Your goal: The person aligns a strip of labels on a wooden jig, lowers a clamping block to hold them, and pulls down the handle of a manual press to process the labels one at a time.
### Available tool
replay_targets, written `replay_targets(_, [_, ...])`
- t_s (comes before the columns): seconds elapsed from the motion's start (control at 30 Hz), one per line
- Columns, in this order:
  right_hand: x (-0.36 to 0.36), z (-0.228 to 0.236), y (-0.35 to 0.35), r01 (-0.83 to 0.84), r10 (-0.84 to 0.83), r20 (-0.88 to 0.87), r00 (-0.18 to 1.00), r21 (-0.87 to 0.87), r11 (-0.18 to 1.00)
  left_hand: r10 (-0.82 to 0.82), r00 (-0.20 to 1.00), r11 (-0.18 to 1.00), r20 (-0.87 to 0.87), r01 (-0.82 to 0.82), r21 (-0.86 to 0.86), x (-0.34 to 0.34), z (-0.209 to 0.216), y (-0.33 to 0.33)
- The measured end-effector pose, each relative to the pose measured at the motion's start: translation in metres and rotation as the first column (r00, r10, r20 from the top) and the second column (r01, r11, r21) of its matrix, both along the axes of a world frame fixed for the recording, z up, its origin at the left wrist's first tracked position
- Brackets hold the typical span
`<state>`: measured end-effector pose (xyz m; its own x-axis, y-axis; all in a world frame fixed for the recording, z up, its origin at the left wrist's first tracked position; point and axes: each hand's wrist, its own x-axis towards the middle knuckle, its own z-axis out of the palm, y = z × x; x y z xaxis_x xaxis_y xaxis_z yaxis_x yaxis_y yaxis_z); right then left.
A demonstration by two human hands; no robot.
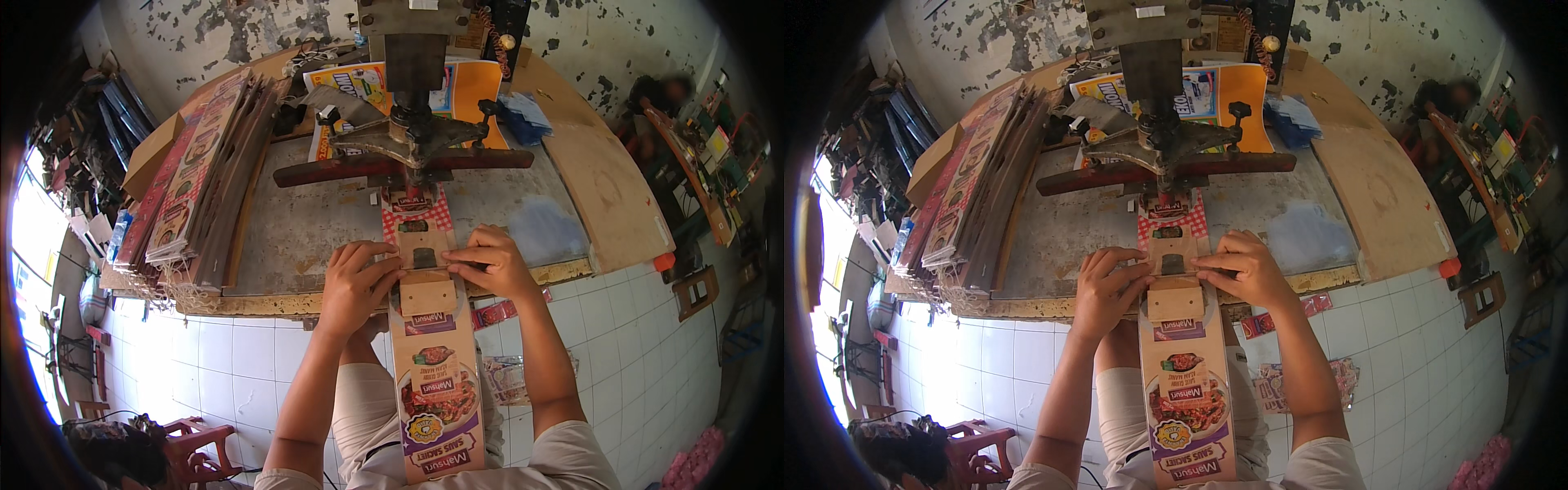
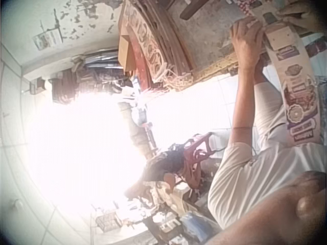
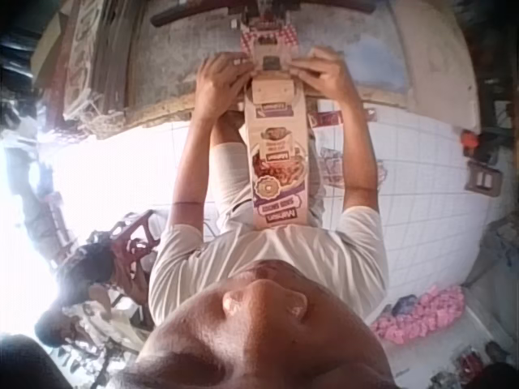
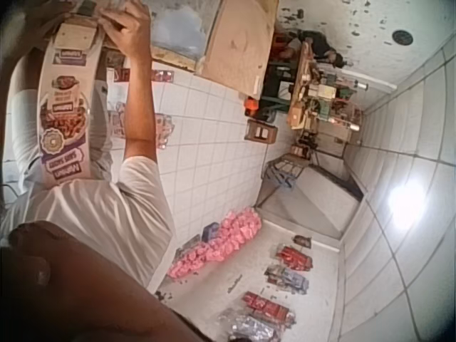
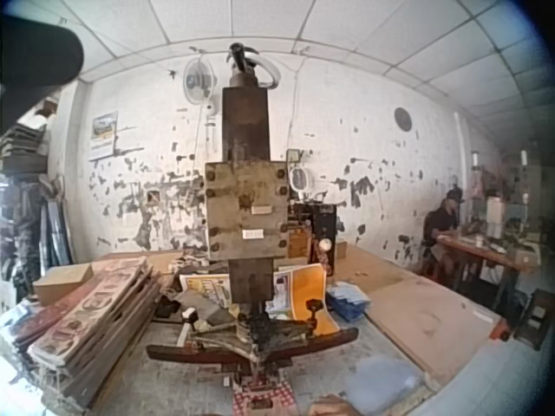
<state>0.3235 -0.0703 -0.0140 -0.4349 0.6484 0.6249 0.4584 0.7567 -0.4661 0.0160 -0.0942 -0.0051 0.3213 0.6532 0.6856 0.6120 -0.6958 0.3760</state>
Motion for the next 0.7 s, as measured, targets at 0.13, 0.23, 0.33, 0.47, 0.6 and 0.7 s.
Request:
replay_targets(0.13, [0.0000, 0.0009, -0.0003, -0.001, 0.001, 0.003, 1.000, 0.006, 1.000, 0.001, 1.000, 1.000, 0.005, -0.001, 0.012, 0.0009, -0.0004, 0.0002])
replay_targets(0.23, [-0.0014, 0.0021, 0.0007, -0.011, 0.011, -0.006, 1.000, 0.045, 0.999, -0.001, 1.000, 1.000, 0.008, 0.001, 0.015, 0.0010, -0.0005, 0.0000])
replay_targets(0.33, [-0.0017, 0.0045, -0.0023, 0.004, -0.005, -0.011, 1.000, -0.008, 1.000, -0.003, 1.000, 1.000, 0.011, 0.003, 0.018, 0.0009, -0.0012, -0.0004])
replay_targets(0.47, [-0.0007, 0.0034, -0.0022, 0.000, -0.002, -0.035, 0.999, -0.040, 0.999, -0.004, 1.000, 1.000, 0.009, 0.003, 0.020, 0.0012, -0.0011, -0.0005])
replay_targets(0.6, [0.0034, 0.0030, -0.0018, -0.033, 0.024, -0.089, 0.996, -0.097, 0.995, -0.010, 1.000, 1.000, 0.007, 0.010, 0.020, 0.0009, -0.0017, -0.0005])
replay_targets(0.7, [0.0034, 0.0061, -0.0083, 0.003, -0.016, -0.166, 0.986, -0.078, 0.997, -0.027, 0.999, 0.999, 0.042, 0.029, -0.027, -0.0025, -0.0039, -0.0005])
